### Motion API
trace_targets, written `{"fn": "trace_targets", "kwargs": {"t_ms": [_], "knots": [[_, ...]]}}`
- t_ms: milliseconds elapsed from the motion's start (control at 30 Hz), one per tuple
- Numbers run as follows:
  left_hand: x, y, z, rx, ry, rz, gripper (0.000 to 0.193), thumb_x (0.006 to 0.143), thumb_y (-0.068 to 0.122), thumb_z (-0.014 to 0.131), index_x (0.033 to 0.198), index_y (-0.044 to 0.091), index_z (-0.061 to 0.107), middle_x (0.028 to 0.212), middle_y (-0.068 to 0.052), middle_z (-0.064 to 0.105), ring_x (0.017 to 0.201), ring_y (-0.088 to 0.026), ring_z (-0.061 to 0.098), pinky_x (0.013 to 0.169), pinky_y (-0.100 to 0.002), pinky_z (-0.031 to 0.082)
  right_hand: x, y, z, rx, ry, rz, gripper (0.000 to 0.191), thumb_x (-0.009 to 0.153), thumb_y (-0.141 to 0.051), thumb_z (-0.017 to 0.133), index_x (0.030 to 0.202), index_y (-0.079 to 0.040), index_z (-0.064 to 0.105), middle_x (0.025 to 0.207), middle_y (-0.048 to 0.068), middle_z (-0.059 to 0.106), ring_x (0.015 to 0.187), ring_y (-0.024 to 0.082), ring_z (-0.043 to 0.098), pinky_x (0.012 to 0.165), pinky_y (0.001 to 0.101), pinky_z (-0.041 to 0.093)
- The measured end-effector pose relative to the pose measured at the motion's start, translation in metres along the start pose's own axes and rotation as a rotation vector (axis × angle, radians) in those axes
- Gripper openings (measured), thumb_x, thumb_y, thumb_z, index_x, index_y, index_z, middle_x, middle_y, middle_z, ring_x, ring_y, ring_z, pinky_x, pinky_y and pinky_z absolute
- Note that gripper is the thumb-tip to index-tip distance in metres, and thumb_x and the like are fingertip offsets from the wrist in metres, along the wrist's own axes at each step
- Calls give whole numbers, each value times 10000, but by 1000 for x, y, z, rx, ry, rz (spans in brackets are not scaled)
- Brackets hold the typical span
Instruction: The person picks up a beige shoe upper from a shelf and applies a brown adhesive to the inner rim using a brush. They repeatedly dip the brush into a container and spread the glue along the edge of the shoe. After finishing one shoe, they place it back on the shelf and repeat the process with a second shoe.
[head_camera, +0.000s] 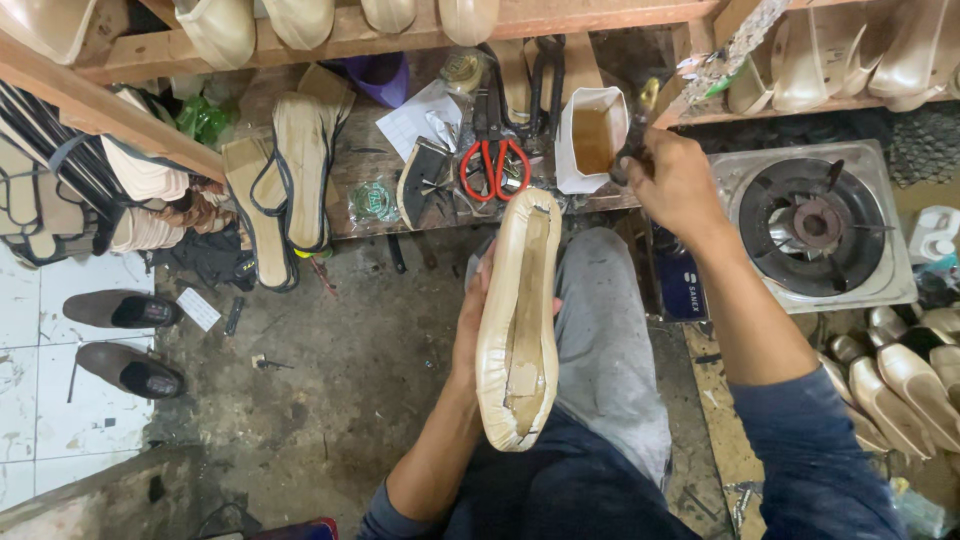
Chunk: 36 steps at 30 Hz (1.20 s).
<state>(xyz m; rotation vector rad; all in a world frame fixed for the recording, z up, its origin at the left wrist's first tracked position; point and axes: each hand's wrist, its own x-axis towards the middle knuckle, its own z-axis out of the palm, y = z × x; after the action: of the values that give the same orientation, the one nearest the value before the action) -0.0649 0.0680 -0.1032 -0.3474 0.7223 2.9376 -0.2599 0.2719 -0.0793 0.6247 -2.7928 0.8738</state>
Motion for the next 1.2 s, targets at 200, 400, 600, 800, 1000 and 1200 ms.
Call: {"fn": "trace_targets", "kwargs": {"t_ms": [200,400,600,800,1000,1200], "knots": [[-8,8,25,77,36,25,719,1026,521,496,1612,138,327,1453,-121,538,1131,-244,634,869,-430,609,-66,-82,-36,737,130,19,162,1046,21,668,1207,26,655,1108,38,687,989,92,634,895,223,521],[-16,13,39,198,25,137,715,1021,449,541,1585,68,325,1452,-163,546,1162,-257,667,878,-432,628,-86,-127,-45,307,232,-362,258,941,62,716,1191,38,656,1083,164,693,973,245,697,864,329,554],[-23,14,39,195,-56,174,701,1064,420,545,1605,37,318,1408,-247,567,1022,-316,689,822,-422,626,-80,-136,-64,347,228,-384,237,984,90,702,1205,26,646,1126,181,684,955,271,715,804,329,570],[-29,15,41,184,-44,134,711,1025,421,541,1587,61,297,1463,-197,533,1163,-285,684,867,-470,643,-78,-137,-74,283,213,-489,240,980,103,709,1200,42,635,1105,179,670,986,303,682,804,346,554],[-30,15,42,186,-35,126,721,1036,438,542,1602,65,297,1450,-209,543,1125,-313,672,837,-479,629,-82,-140,-77,277,129,-512,265,941,107,711,1179,36,620,1080,179,654,977,319,683,861,387,563],[-33,15,38,167,-63,136,742,1029,453,555,1610,73,291,1455,-196,532,1173,-303,655,871,-490,628,-72,-144,-83,256,85,-647,344,851,121,690,1181,49,622,1093,189,648,1021,364,672,875,398,553]]}}
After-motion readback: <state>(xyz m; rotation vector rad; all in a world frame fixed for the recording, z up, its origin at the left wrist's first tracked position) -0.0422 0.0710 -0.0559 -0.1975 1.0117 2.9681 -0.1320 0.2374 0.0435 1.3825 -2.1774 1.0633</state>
